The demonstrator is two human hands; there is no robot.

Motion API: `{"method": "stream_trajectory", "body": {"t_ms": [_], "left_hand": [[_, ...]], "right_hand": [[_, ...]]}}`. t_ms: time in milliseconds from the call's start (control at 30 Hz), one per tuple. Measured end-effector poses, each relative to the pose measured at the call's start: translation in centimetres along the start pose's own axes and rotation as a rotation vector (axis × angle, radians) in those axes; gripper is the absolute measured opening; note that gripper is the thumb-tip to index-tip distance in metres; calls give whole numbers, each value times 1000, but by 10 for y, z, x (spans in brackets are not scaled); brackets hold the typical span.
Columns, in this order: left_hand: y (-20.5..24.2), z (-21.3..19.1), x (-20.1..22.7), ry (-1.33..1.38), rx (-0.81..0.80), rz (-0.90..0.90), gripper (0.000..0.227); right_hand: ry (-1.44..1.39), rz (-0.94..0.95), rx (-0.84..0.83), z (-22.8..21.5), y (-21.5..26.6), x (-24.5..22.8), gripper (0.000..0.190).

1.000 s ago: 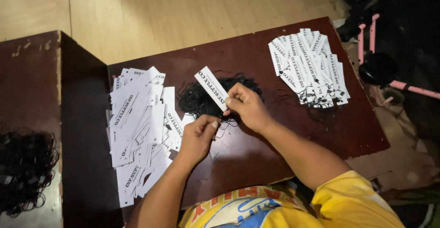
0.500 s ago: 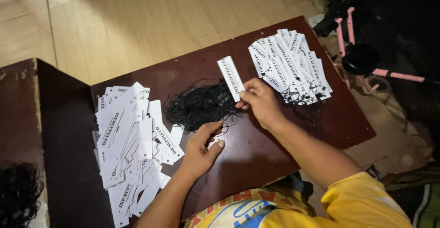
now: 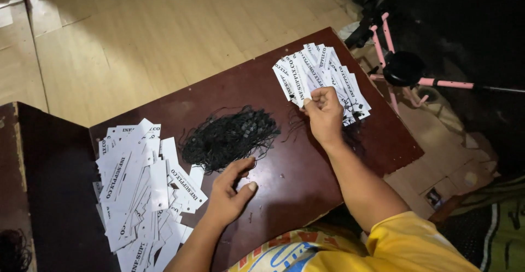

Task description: The person repeatedly picks up small black cables and white paper tags from a table. They insert the end of each cable into a slot on the tag and place the assembled unit onto a growing stack on the right side of the workspace.

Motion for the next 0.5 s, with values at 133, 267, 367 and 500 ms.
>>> {"method": "stream_trajectory", "body": {"t_ms": [133, 267, 367, 500], "left_hand": [[-1, -3, 3, 132, 5, -63, 49], [-6, -9, 12, 88, 71, 26, 54], [-6, -13, 8, 54, 128, 15, 53], [-7, -16, 7, 50, 167, -16, 53]], "right_hand": [[189, -146, 58, -11, -13, 5, 17], [297, -200, 129, -22, -24, 5, 15], [350, -175, 169, -30, -30, 7, 13], [379, -158, 164, -35, -36, 13, 11]]}}
Point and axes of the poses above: each hand's wrist, its own y-axis away from the middle knuckle, its own z-axis out of the palm, x = y × z, the point moved 2 cm from there along -y, towards the middle knuckle, and after that the axes turned 6 degrees about x, right-handed, at the moved point
